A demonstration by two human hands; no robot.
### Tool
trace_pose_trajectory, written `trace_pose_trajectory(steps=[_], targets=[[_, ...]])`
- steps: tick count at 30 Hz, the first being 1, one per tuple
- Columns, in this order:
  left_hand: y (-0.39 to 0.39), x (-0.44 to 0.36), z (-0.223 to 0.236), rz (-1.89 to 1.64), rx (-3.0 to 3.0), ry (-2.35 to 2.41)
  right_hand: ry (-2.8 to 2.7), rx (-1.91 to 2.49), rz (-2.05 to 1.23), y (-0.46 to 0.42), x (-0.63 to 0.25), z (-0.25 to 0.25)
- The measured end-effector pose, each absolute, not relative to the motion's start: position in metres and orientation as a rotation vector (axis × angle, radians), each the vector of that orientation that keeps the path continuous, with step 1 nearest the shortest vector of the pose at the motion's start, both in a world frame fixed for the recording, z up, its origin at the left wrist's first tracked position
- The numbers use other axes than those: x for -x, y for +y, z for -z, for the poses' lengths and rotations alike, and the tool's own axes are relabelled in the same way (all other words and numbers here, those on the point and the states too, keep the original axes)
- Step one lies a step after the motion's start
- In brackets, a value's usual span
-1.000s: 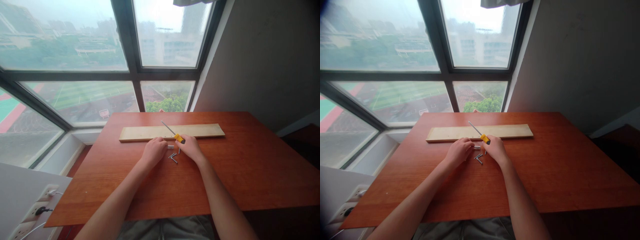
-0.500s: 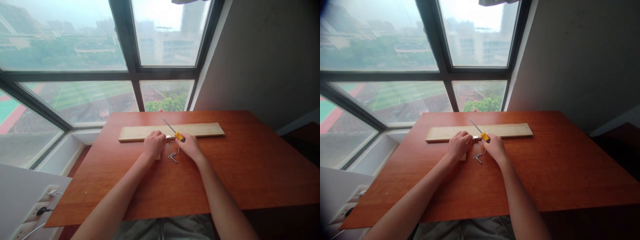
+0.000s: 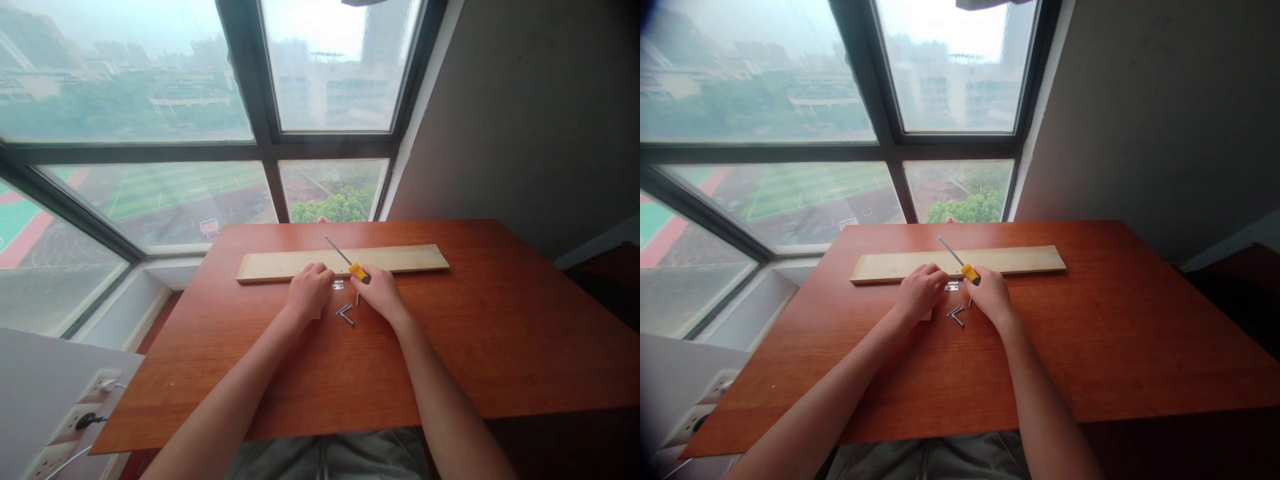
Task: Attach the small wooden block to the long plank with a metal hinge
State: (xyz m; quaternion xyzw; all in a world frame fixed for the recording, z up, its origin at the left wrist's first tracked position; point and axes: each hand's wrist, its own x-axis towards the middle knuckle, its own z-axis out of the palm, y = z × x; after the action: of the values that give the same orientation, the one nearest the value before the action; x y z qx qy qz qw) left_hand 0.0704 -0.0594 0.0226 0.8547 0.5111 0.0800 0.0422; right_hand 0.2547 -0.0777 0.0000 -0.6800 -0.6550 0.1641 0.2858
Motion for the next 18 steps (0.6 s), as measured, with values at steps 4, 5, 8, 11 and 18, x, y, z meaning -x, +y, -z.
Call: trace_pose_trajectory(steps=[4, 5, 8, 11, 18], targets=[[-0.0641, -0.0714, -0.0273, -0.159, -2.632, 1.500, -1.756, 1.816, -0.438, -0.0770, -0.2546, 0.0015], [-0.0647, -0.0722, -0.0278, -0.123, -2.642, 1.492, -1.758, 1.816, -0.438, -0.0768, -0.2545, 0.0019], [-0.0655, -0.0739, -0.0275, -0.052, -2.655, 1.475, -1.763, 1.816, -0.435, -0.0765, -0.2546, 0.0030], [-0.0660, -0.0731, -0.0258, -0.067, -2.635, 1.469, -1.766, 1.816, -0.433, -0.0764, -0.2549, 0.0033], [-0.0658, -0.0660, -0.0249, -0.156, -2.631, 1.451, -1.773, 1.815, -0.430, -0.0768, -0.2548, 0.0023]])
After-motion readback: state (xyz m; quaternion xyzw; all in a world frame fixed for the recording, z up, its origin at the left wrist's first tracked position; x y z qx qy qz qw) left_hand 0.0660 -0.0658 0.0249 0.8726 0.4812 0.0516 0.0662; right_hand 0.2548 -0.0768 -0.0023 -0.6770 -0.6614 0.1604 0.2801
